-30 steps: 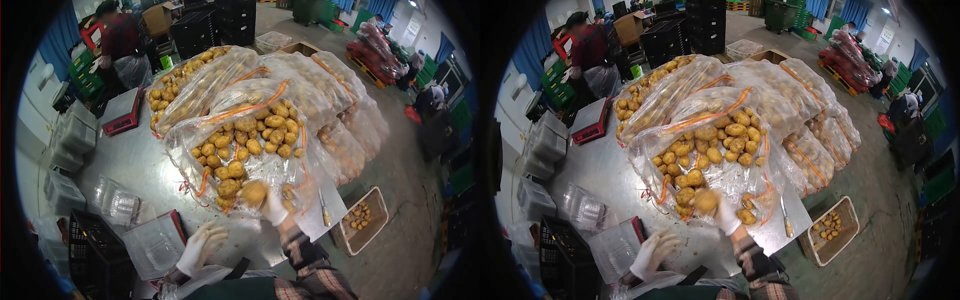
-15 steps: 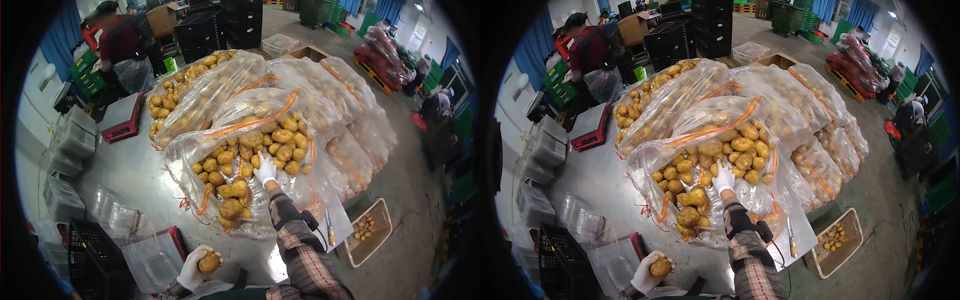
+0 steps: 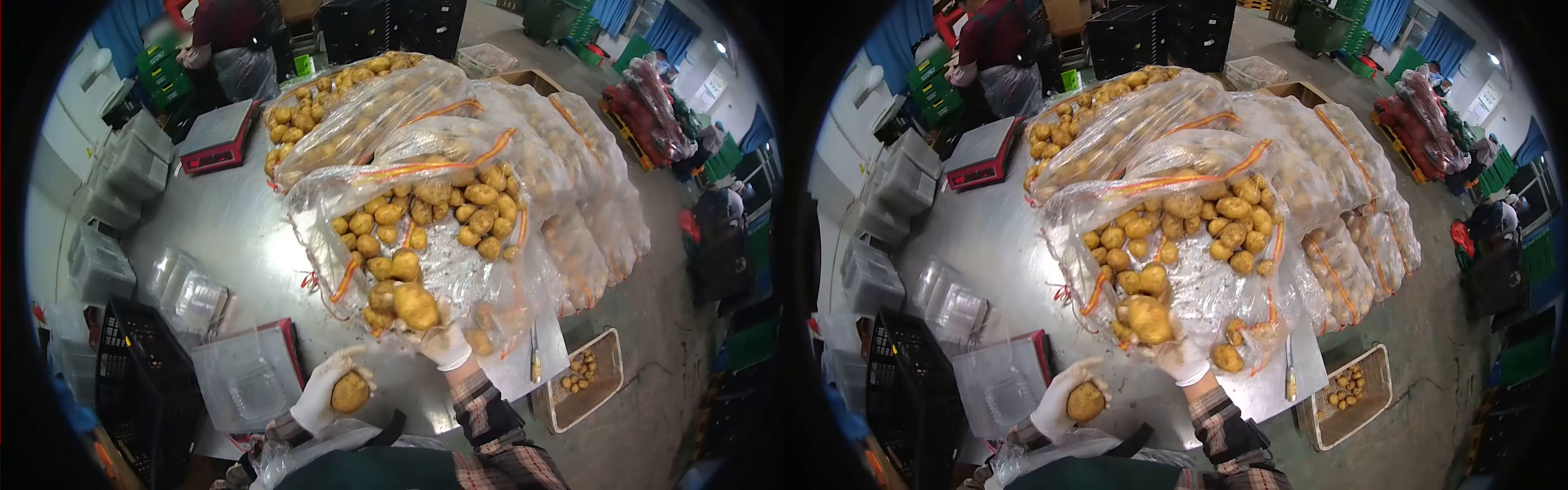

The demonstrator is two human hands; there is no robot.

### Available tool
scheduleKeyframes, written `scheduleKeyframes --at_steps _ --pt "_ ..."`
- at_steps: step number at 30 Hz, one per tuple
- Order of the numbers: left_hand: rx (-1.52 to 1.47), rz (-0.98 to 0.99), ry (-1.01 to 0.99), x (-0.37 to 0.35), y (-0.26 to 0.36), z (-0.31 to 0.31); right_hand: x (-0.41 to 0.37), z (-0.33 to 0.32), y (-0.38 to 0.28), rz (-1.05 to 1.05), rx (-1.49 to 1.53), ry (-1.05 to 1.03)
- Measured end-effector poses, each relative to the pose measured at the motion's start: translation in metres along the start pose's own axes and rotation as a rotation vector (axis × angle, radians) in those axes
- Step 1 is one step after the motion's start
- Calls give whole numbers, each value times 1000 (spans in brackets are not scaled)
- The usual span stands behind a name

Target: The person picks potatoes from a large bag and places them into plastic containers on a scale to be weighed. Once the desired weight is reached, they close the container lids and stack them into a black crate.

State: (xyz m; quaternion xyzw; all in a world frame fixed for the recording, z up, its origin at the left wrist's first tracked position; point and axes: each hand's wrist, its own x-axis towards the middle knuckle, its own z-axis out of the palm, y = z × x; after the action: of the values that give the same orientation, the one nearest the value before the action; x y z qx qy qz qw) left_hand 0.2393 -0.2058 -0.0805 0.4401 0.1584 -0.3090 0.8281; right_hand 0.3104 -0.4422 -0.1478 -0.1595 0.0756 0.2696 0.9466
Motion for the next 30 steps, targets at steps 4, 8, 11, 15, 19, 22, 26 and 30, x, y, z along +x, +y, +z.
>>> scheduleKeyframes --at_steps 4,8,11,15,19,22,26,30 --pt "277 252 -13 -20 9 6 -17 55 42 165 -466 -9" --pt "493 282 -127 -45 22 -13 -26 83 72 317 -949 -137" --pt "366 216 -176 -66 23 -27 -41 109 72 443 -1115 -228" --pt "358 181 -55 -90 6 -44 -54 145 76 522 -1690 -179" --pt "269 149 0 -98 3 -58 -72 128 105 -55 -2230 -289" --pt "-91 31 -288 -115 11 -54 -71 143 92 277 -1440 -441" --pt "-525 208 -230 -124 2 -52 -69 122 85 331 -850 -203" --pt "581 710 537 -135 51 -82 -32 -25 7 -230 -2036 -205"
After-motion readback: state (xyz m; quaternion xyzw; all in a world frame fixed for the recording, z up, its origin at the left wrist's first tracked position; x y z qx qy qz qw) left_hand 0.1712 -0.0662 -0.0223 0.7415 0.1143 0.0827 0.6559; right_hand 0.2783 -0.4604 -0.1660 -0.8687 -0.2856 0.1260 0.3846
